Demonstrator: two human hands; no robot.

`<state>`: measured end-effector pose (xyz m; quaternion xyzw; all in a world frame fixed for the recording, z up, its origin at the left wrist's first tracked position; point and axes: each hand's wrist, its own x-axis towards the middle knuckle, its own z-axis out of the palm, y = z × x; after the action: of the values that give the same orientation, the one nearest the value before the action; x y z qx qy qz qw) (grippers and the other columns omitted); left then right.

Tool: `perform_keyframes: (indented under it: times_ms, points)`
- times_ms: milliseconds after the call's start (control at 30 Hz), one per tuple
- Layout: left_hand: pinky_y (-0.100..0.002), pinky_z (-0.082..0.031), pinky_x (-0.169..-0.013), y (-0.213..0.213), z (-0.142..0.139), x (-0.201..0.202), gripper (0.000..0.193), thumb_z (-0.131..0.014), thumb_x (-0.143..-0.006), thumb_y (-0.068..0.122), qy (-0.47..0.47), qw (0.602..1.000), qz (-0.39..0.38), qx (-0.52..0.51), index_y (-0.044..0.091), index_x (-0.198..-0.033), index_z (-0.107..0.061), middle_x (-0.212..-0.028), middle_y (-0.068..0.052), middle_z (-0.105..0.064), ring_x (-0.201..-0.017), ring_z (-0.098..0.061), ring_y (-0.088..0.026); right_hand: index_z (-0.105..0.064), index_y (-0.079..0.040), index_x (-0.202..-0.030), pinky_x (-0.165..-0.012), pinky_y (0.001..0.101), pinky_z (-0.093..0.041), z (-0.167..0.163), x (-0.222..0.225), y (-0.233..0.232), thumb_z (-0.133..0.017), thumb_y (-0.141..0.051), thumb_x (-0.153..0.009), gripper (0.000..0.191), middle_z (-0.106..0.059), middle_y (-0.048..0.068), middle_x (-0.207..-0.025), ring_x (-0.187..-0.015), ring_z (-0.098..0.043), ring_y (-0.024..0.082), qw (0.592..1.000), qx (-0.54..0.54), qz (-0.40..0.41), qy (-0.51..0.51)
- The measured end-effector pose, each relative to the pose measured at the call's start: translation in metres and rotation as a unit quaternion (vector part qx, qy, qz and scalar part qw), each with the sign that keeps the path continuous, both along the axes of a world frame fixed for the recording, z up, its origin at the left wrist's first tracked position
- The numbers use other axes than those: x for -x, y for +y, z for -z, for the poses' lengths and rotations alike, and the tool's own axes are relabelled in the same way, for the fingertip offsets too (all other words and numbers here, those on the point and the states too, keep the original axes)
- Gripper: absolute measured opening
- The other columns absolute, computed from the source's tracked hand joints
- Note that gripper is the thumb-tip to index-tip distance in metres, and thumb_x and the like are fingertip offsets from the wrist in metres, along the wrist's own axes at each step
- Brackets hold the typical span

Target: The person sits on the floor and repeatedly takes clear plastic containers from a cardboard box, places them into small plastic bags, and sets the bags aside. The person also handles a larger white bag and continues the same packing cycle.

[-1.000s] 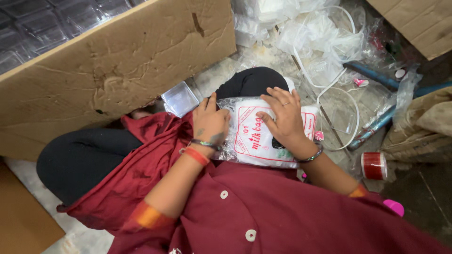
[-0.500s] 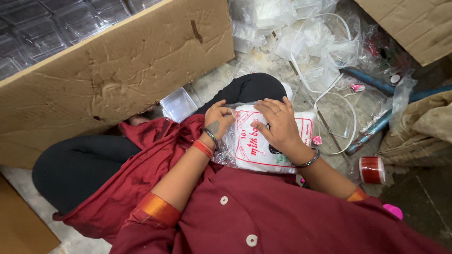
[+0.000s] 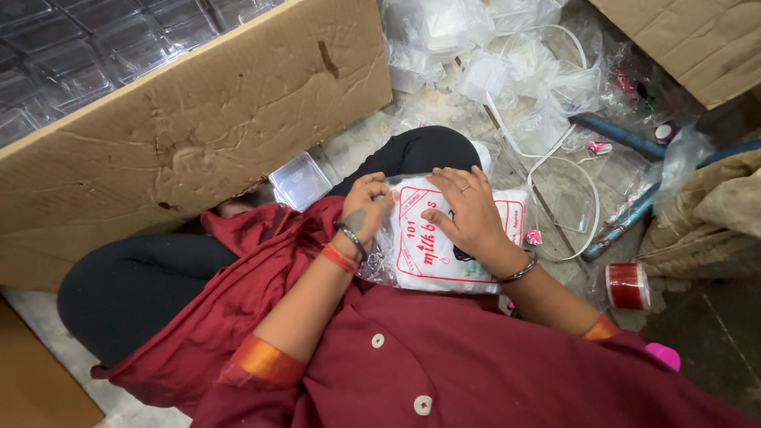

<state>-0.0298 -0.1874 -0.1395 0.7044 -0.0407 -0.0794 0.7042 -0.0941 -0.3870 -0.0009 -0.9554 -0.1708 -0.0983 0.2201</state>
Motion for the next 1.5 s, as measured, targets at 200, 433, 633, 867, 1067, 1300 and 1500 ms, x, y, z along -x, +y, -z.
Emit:
perform_keyframes:
  times_ms: [200,433,633,867,1067,1300,1500]
  points:
    - [-0.031,-0.049,-0.082,0.017,-0.046,0.015,0.014,-0.081,-0.081,0.013,-0.037,0.998,-0.036,-0.042,0.003,-0.088,-0.074,-0.125,-0.013,-0.063,-0.099,-0.061,-0.021,-0.061,-0.002,-0.133,-0.116,0.0536,-0.032,0.0,-0.004,-0.011,-0.066,-0.048,-0.096,0.059,-0.064,0.018,-0.135,-0.129,-0.056,0.036,0.999,-0.038,0.021,0.021]
    - [-0.037,-0.049,-0.085,0.021,-0.045,0.013,0.02,-0.082,-0.081,0.021,-0.075,0.991,-0.034,-0.11,0.004,-0.088,-0.075,-0.134,-0.018,-0.062,-0.096,-0.061,-0.026,-0.063,-0.003,-0.13,-0.114,0.0539,-0.034,0.003,-0.003,-0.014,-0.069,-0.049,-0.093,0.059,-0.069,0.016,-0.12,-0.116,-0.061,0.035,0.999,-0.048,0.019,0.017]
    - [-0.043,-0.047,-0.102,0.022,-0.045,0.005,0.038,-0.085,-0.084,0.03,-0.125,0.975,0.022,-0.181,0.001,-0.072,-0.063,-0.134,-0.022,-0.062,-0.126,-0.059,-0.036,-0.059,-0.006,-0.138,-0.119,0.0603,-0.028,-0.003,-0.003,-0.007,-0.07,-0.055,-0.091,0.069,-0.065,0.015,-0.128,-0.123,-0.058,0.035,1.0,-0.01,0.017,0.02]
    - [-0.05,-0.033,-0.115,0.021,-0.147,0.033,0.013,-0.078,-0.076,0.011,-0.306,0.932,-0.007,-0.192,0.004,-0.085,-0.071,-0.136,-0.018,-0.058,-0.135,-0.046,-0.042,-0.045,-0.005,-0.15,-0.113,0.0677,-0.021,-0.02,-0.003,0.035,-0.075,-0.064,-0.079,0.097,-0.056,0.019,-0.138,-0.13,-0.049,0.038,1.0,0.011,0.004,0.026]
    - [-0.037,-0.043,-0.112,0.06,-0.21,0.043,0.002,-0.066,-0.098,0.004,-0.169,0.977,-0.029,0.127,0.002,-0.099,-0.065,-0.135,-0.012,-0.054,-0.129,-0.054,-0.025,-0.057,-0.009,-0.132,-0.114,0.0651,-0.022,-0.046,-0.004,0.039,-0.079,-0.06,-0.073,0.081,-0.059,0.014,-0.114,-0.117,-0.052,0.036,0.997,0.038,0.041,0.051]
    - [-0.031,-0.047,-0.097,0.094,-0.253,0.062,0.006,-0.063,-0.107,0.002,-0.206,0.886,-0.112,0.399,-0.002,-0.105,-0.067,-0.122,-0.011,-0.057,-0.106,-0.057,-0.019,-0.065,-0.01,-0.12,-0.112,0.0626,-0.028,-0.017,-0.004,0.03,-0.081,-0.049,-0.067,0.067,-0.063,0.012,-0.101,-0.104,-0.058,0.034,0.985,0.162,0.048,0.032]
    - [-0.032,-0.051,-0.094,0.223,-0.292,0.092,0.006,-0.061,-0.104,0.001,-0.473,0.793,-0.334,0.189,0.001,-0.105,-0.067,-0.116,-0.011,-0.063,-0.103,-0.063,-0.021,-0.07,-0.01,-0.107,-0.082,0.0531,-0.048,0.058,-0.002,-0.081,-0.079,-0.043,-0.085,0.04,-0.07,0.018,-0.09,-0.088,-0.066,0.041,0.982,0.053,0.176,0.047]
